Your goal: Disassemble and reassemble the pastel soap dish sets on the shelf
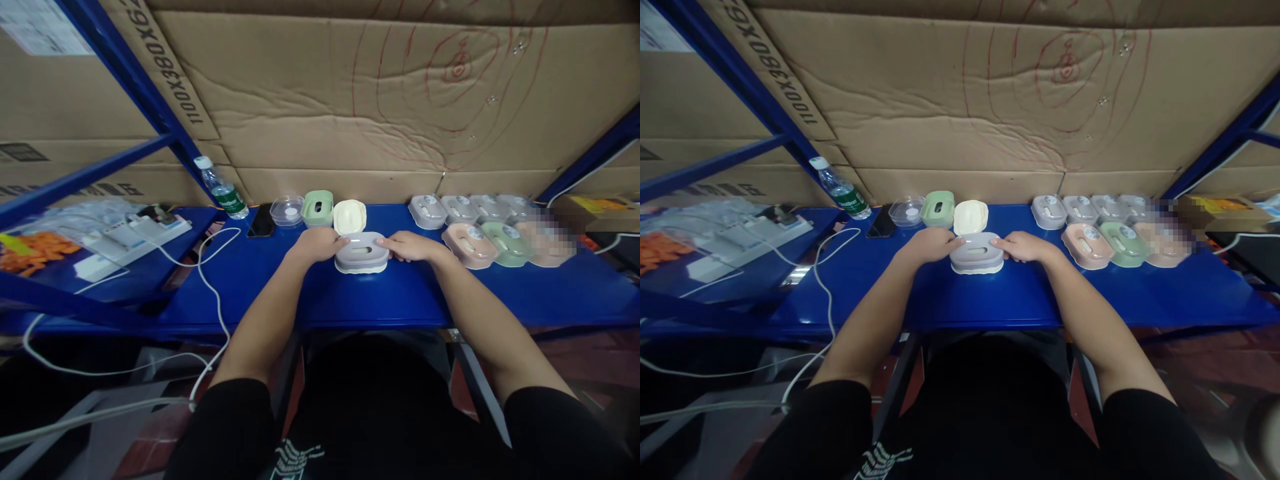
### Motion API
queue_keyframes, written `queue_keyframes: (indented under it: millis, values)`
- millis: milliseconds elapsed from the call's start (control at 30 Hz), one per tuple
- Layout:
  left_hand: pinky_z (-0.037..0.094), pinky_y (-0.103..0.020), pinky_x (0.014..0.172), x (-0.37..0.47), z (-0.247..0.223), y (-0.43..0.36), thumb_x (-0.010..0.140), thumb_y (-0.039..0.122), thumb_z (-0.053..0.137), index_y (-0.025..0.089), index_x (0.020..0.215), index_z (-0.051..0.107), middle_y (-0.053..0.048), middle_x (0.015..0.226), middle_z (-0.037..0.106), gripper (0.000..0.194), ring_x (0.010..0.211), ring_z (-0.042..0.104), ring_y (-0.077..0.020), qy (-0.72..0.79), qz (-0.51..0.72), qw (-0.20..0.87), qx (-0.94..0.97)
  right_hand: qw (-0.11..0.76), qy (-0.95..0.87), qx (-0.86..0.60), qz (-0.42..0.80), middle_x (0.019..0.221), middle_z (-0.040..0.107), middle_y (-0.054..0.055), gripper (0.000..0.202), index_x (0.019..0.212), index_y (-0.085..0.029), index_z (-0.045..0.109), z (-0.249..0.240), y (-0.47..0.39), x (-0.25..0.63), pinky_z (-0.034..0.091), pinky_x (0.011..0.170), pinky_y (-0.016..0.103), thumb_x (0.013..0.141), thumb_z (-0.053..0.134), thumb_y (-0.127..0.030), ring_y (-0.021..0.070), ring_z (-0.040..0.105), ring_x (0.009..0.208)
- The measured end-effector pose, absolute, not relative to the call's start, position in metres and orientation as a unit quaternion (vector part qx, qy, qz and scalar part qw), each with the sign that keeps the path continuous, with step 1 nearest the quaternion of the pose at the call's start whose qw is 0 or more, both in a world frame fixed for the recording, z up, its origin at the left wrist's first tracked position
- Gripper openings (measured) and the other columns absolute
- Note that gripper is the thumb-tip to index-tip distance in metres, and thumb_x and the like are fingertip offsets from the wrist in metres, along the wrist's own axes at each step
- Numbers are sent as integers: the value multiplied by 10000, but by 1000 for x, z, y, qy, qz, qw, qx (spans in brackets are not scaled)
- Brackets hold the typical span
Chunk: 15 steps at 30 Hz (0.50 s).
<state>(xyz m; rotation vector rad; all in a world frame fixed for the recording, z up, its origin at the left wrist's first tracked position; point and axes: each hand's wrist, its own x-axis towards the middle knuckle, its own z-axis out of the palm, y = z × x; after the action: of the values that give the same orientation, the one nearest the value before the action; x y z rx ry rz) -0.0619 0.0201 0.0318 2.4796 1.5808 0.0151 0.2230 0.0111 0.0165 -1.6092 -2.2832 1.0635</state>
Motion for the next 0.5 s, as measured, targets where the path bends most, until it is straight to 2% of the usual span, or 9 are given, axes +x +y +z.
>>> queue_keyframes:
  millis: [200,400,500]
  values:
    - [492,-372,873,-62,33,20,1021,616,348,151,943,781,-177,1043,760,640,1024,682,-312,526,-6,90,845,71,-760,-536,361,544,595,31,804,694,-176,661,22,8,222,427,508,283,895,389,-906,137,536,443]
    - [483,-360,824,-62,30,21,981,670,400,169,859,775,-155,941,755,637,975,688,-313,521,-10,103,847,35,-770,-524,361,543,608,30,778,691,-184,659,17,9,221,424,520,279,879,434,-905,134,535,441]
    - [485,-362,819,-60,29,22,970,676,427,174,866,776,-157,949,757,620,1004,684,-328,528,-18,94,844,18,-776,-530,341,551,616,34,789,696,-185,656,15,9,218,414,535,281,894,396,-903,137,540,451]
